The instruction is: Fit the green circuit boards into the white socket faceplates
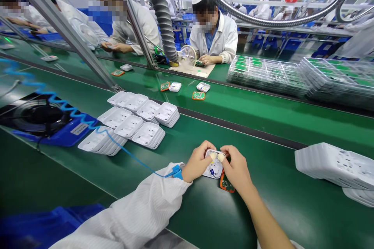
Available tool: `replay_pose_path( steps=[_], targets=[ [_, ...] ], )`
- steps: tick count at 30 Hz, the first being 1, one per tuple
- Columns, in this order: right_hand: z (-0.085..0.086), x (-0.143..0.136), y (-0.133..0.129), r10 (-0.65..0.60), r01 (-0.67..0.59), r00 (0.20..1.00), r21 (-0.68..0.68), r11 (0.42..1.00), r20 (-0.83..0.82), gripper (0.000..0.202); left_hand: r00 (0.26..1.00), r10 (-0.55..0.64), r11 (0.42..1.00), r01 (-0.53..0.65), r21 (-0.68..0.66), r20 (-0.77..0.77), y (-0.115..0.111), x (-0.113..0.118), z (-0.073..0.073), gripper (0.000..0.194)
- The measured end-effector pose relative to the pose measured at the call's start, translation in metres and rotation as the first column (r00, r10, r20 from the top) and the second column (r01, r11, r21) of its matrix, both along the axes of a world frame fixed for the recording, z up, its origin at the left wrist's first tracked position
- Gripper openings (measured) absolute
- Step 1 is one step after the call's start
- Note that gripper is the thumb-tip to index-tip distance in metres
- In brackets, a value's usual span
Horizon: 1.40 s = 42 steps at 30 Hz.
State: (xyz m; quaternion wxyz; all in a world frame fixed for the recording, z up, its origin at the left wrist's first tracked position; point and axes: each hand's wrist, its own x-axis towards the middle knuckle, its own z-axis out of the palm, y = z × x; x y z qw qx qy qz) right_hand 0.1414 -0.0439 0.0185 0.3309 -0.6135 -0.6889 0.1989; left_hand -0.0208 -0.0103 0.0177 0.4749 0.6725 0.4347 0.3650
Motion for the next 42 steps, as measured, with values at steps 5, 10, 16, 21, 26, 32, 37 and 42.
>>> replay_pose_path(
  steps=[5,10,16,21,26,32,37,42],
  targets=[
    [-0.001,-0.014,-0.006,0.045,-0.082,0.965,0.135,0.987,0.257,0.015,0.994,0.108,0.992,-0.107,-0.07,0.003,0.004,0.001,-0.01,0.013],
    [-0.009,-0.027,-0.007,0.037,-0.091,0.903,0.107,0.99,0.428,0.009,0.996,0.082,0.99,-0.084,-0.115,-0.022,0.003,0.004,-0.013,0.016],
    [-0.011,-0.025,-0.006,-0.035,-0.087,0.834,0.194,0.977,0.551,0.015,0.995,0.065,0.989,-0.075,-0.127,-0.082,0.002,0.005,-0.01,0.017],
    [-0.014,-0.019,-0.003,-0.022,-0.083,0.877,0.198,0.977,0.48,0.015,0.994,0.039,0.992,-0.051,-0.111,-0.106,0.002,0.003,-0.007,0.021],
    [-0.02,-0.017,-0.001,0.026,-0.109,0.897,0.163,0.981,0.441,0.013,0.992,0.042,0.993,-0.054,-0.101,-0.119,0.002,0.003,-0.006,0.024],
    [-0.019,-0.02,-0.002,0.068,-0.151,0.883,0.143,0.978,0.464,0.015,0.985,0.06,0.995,-0.072,-0.072,-0.163,0.003,0.002,-0.007,0.025],
    [-0.018,-0.026,-0.003,0.043,-0.172,0.851,0.202,0.964,0.523,0.019,0.977,0.075,0.994,-0.09,-0.069,-0.201,0.0,0.003,-0.007,0.026],
    [-0.02,-0.024,-0.003,0.096,-0.191,0.893,0.177,0.965,0.441,0.02,0.976,0.06,0.996,-0.073,-0.056,-0.212,0.003,-0.001,-0.007,0.026]
  ],
)
